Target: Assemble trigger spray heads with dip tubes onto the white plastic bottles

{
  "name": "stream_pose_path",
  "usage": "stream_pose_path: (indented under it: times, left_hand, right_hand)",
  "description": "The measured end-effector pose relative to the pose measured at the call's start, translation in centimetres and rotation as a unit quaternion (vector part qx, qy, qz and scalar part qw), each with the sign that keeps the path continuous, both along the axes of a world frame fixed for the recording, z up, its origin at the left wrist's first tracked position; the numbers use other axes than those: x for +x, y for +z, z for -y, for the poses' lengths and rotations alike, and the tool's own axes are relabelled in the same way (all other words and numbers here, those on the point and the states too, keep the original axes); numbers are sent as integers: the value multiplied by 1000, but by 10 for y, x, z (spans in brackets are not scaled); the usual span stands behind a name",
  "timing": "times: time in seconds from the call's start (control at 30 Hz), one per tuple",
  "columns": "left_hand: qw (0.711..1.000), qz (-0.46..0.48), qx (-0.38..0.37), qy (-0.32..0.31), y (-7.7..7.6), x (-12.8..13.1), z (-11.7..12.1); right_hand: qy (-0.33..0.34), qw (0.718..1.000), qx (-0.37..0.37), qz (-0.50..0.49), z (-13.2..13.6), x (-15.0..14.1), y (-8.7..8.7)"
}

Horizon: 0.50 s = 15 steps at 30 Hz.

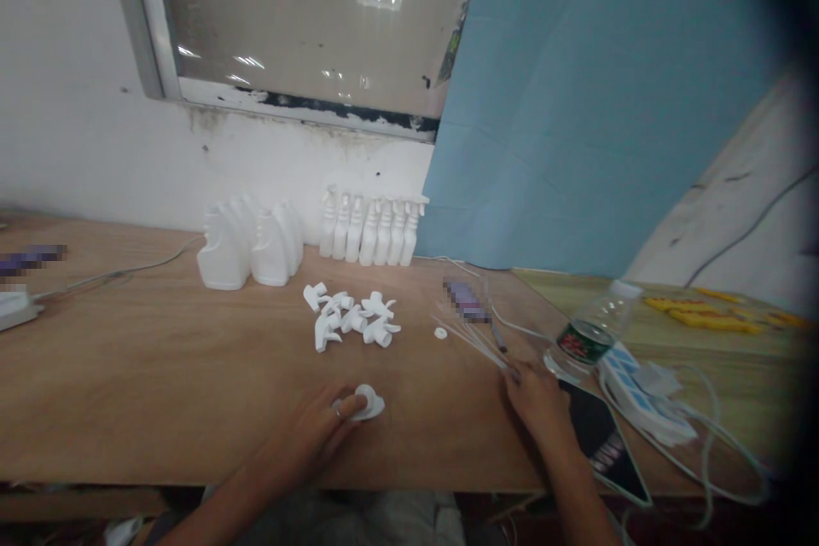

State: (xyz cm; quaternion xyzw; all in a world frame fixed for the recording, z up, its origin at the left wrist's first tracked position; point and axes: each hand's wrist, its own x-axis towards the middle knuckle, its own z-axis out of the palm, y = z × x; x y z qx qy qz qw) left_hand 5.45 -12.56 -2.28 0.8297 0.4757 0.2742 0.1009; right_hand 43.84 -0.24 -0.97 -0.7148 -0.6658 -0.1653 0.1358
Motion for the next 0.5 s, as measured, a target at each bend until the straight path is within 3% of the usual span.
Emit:
stream_pose_path:
  times: [0.3,0.5]
  left_hand:
    - [997,70,-1,40,-19,-2,-3]
    - [996,76,-12,38,-16,-2,-3]
  right_hand:
    - [18,999,27,-2,1,2,4]
    - [17,1000,22,-9,0,5,1]
